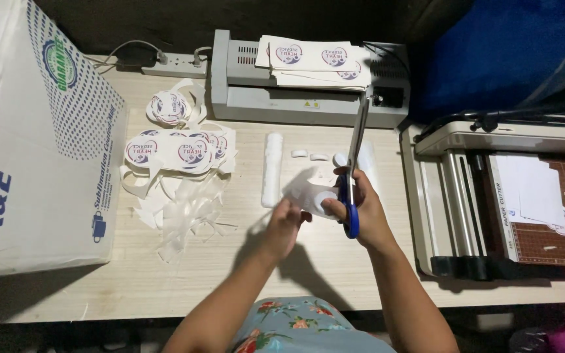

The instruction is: The person uses blue-handled scissors to cut circular stickers from a roll of white material on a wooden table. They repeatedly cut individual stickers and place them on the table next to a pile of previously cut stickers.

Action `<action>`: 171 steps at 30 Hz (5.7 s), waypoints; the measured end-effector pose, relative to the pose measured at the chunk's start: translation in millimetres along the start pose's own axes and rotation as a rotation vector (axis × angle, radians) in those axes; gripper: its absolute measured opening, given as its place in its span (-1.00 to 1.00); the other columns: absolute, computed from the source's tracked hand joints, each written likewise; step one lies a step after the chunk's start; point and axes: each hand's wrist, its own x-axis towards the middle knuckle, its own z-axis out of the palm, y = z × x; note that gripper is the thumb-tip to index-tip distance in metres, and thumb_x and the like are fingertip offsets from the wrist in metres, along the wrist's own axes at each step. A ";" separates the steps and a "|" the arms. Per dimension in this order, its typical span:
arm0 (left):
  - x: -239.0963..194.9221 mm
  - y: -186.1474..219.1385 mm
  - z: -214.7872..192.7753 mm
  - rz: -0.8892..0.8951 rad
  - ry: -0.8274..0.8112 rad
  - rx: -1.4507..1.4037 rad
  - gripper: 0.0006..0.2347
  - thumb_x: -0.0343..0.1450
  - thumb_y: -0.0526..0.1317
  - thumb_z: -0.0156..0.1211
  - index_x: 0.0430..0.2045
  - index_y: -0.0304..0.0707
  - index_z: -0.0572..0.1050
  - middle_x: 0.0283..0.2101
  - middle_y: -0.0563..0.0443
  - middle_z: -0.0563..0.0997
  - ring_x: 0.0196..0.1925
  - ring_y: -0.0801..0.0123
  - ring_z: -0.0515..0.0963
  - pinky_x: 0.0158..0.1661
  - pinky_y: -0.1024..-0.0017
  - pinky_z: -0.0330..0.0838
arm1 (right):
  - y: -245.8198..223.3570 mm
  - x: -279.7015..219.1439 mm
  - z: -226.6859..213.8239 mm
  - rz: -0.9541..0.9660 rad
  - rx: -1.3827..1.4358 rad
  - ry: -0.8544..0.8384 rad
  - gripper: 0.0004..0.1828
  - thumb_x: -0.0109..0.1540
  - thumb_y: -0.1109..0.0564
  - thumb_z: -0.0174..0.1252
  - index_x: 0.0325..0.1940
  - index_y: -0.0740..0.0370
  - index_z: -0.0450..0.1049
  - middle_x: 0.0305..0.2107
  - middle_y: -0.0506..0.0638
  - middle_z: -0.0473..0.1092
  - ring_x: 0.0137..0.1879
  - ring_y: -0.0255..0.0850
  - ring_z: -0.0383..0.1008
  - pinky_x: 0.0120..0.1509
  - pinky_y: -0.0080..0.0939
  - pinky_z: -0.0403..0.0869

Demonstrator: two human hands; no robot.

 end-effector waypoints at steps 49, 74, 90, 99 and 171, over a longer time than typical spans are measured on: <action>28.8 79.5 59.4 0.298 0.282 -0.247 -0.87 0.52 -0.29 0.19 -0.14 -0.38 0.54 -0.07 -0.14 0.63 0.01 0.21 0.66 0.16 0.12 0.56 | 67.5 -40.2 25.4 0.110 0.088 -0.342 0.11 -0.05 -0.46 0.42 0.29 0.34 0.28 -0.46 -0.09 0.33 -0.45 -0.34 0.40 -0.42 -0.33 0.41; 50.8 35.8 28.3 0.168 0.324 -0.167 -0.85 0.53 -0.27 0.11 -0.15 -0.40 0.50 -0.12 -0.15 0.62 -0.08 0.25 0.65 0.02 0.20 0.61 | 114.8 -27.1 23.5 0.159 0.079 -0.214 -0.28 0.17 -0.06 0.36 0.27 0.33 0.27 -0.45 -0.07 0.34 -0.54 -0.32 0.40 -0.51 -0.32 0.39; 113.2 -20.6 -52.7 0.058 0.508 -0.243 -0.72 0.42 -0.44 0.21 0.00 -0.58 0.39 -0.02 -0.31 0.55 0.01 0.15 0.60 0.15 0.26 0.50 | 157.8 -32.7 -2.0 0.288 0.382 -0.562 -0.07 0.20 -0.42 0.25 0.38 0.25 0.18 -0.25 -0.04 0.32 -0.30 -0.28 0.43 -0.23 -0.28 0.49; 102.5 -38.0 -31.8 -0.076 0.655 -0.166 -0.71 0.42 -0.42 0.24 -0.01 -0.60 0.39 -0.08 -0.28 0.58 -0.01 0.07 0.65 0.11 0.23 0.60 | 158.3 27.3 -3.8 0.063 0.311 0.087 -0.23 0.14 0.06 0.37 0.31 0.24 0.12 -0.21 -0.03 0.40 -0.19 -0.27 0.47 -0.12 -0.26 0.53; 13.4 109.2 83.4 0.278 0.269 0.218 -0.83 0.56 -0.20 0.11 -0.36 -0.32 0.39 -0.36 0.06 0.55 -0.30 0.61 0.53 -0.19 0.52 0.58 | 36.9 -50.6 28.2 0.069 0.093 -0.294 0.24 -0.21 -0.51 0.42 0.27 0.36 0.29 -0.42 -0.08 0.33 -0.37 -0.34 0.41 -0.34 -0.34 0.42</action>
